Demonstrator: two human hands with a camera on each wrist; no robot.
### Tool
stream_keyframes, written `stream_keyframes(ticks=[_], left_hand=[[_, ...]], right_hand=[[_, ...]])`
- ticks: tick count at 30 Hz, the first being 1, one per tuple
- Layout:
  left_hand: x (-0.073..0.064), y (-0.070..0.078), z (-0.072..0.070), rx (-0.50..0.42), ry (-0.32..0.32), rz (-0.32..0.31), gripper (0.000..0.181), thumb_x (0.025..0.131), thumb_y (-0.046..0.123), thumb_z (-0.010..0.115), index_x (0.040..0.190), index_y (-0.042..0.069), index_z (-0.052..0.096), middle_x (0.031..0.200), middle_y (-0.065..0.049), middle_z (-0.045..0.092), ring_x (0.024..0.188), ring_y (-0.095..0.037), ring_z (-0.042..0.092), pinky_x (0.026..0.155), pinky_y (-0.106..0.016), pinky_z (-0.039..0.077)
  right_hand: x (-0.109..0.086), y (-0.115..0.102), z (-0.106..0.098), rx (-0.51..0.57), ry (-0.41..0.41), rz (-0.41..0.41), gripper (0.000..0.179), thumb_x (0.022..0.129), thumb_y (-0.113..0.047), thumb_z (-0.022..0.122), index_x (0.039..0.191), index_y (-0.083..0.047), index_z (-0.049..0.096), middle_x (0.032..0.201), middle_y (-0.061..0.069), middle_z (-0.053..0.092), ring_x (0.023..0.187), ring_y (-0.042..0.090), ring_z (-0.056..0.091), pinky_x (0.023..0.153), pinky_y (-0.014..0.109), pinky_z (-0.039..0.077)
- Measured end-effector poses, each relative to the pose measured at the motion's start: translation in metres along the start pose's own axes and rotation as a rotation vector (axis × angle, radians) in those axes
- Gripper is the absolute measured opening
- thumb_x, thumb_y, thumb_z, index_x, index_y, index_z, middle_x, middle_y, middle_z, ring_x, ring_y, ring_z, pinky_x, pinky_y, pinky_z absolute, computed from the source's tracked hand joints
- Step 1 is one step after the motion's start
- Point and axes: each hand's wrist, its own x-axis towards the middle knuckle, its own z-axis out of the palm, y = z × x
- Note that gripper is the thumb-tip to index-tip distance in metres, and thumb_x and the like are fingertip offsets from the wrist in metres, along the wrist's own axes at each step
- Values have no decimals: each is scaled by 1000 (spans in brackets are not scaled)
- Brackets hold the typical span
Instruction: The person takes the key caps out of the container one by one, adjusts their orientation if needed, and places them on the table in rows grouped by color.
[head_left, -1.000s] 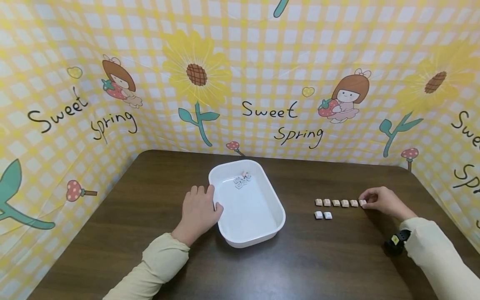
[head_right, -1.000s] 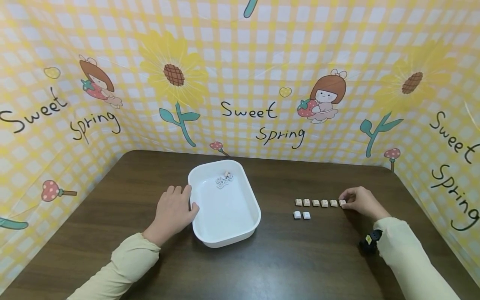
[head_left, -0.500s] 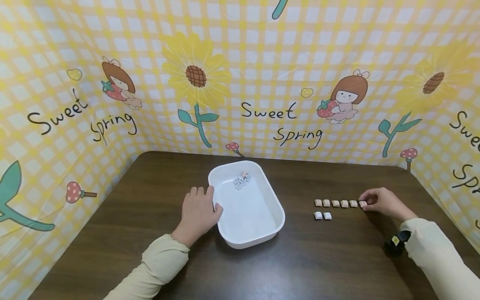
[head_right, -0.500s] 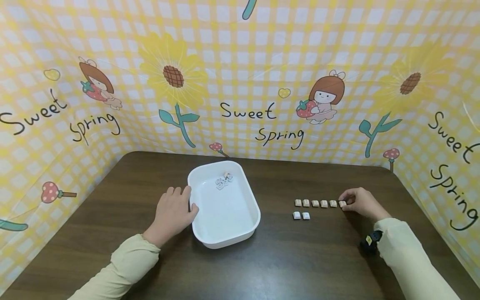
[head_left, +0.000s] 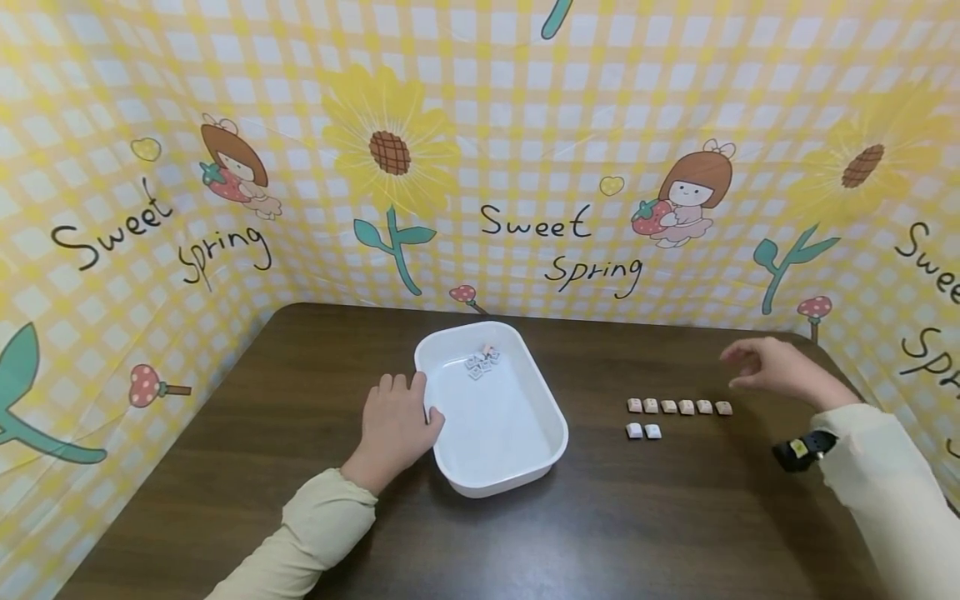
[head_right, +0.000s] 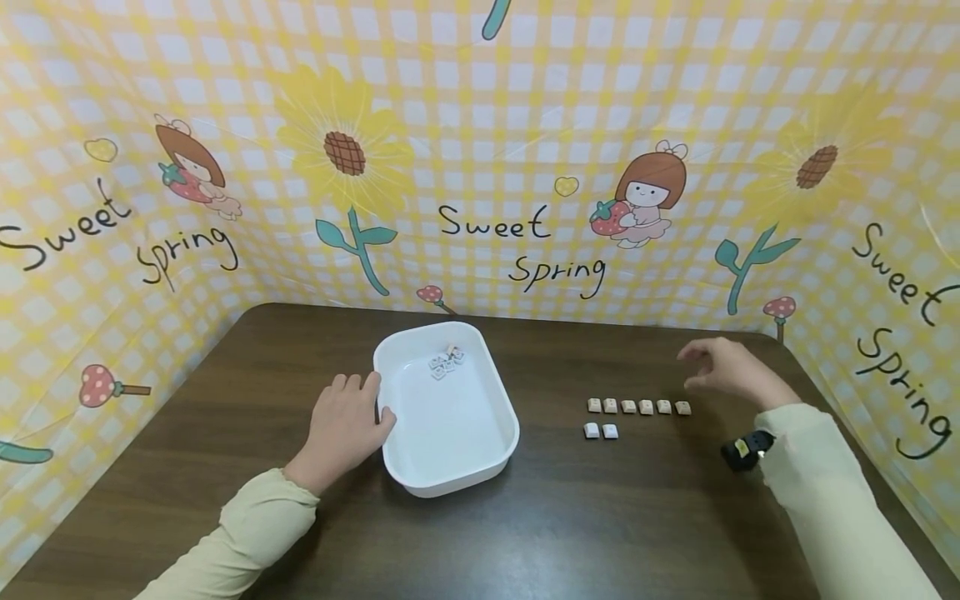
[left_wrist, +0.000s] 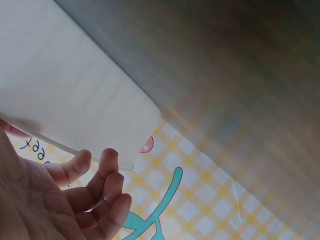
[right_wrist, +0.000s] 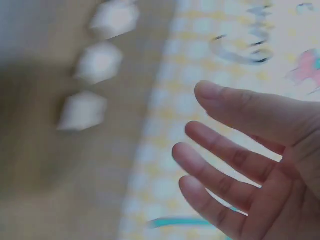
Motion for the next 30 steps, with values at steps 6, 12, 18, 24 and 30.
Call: stream_keyframes(ticks=[6, 12, 18, 24, 30], left_hand=[[0, -2, -1, 8, 26, 17, 39, 78, 31, 58, 103, 1, 58, 84, -19, 59, 79, -31, 49, 69, -41, 44], [0, -3, -1, 10, 27, 20, 40, 77, 31, 57, 103, 1, 58, 83, -19, 58, 79, -31, 49, 68, -41, 43], [0, -2, 0, 2, 33, 25, 39, 77, 31, 58, 102, 1, 58, 82, -18, 58, 78, -31, 48, 67, -41, 43], [0, -2, 0, 1, 37, 28, 38, 77, 32, 60, 101, 1, 57, 81, -18, 57, 77, -30, 47, 67, -40, 42], [0, -2, 0, 5, 33, 29, 39, 78, 32, 59, 102, 2, 57, 82, -17, 58, 78, -30, 48, 67, -41, 43]], right_hand=[[25, -74, -30, 5, 54, -95, 31, 81, -8, 69, 107, 6, 62, 101, 24, 66, 84, 31, 66, 73, 42, 53], [58, -152, -36, 1, 37, -164, 28, 86, -12, 64, 111, 1, 63, 105, 19, 67, 91, 29, 66, 79, 42, 52], [98, -207, -15, 44, 67, -305, 22, 84, -10, 65, 104, 0, 65, 100, 16, 68, 89, 27, 66, 81, 39, 52], [133, -241, 24, 139, 42, -333, 19, 82, -9, 69, 99, -4, 67, 97, 11, 69, 87, 23, 66, 77, 32, 53], [161, -255, 65, 122, -60, -247, 20, 81, -9, 70, 100, -7, 68, 100, 7, 68, 90, 19, 63, 80, 30, 51]])
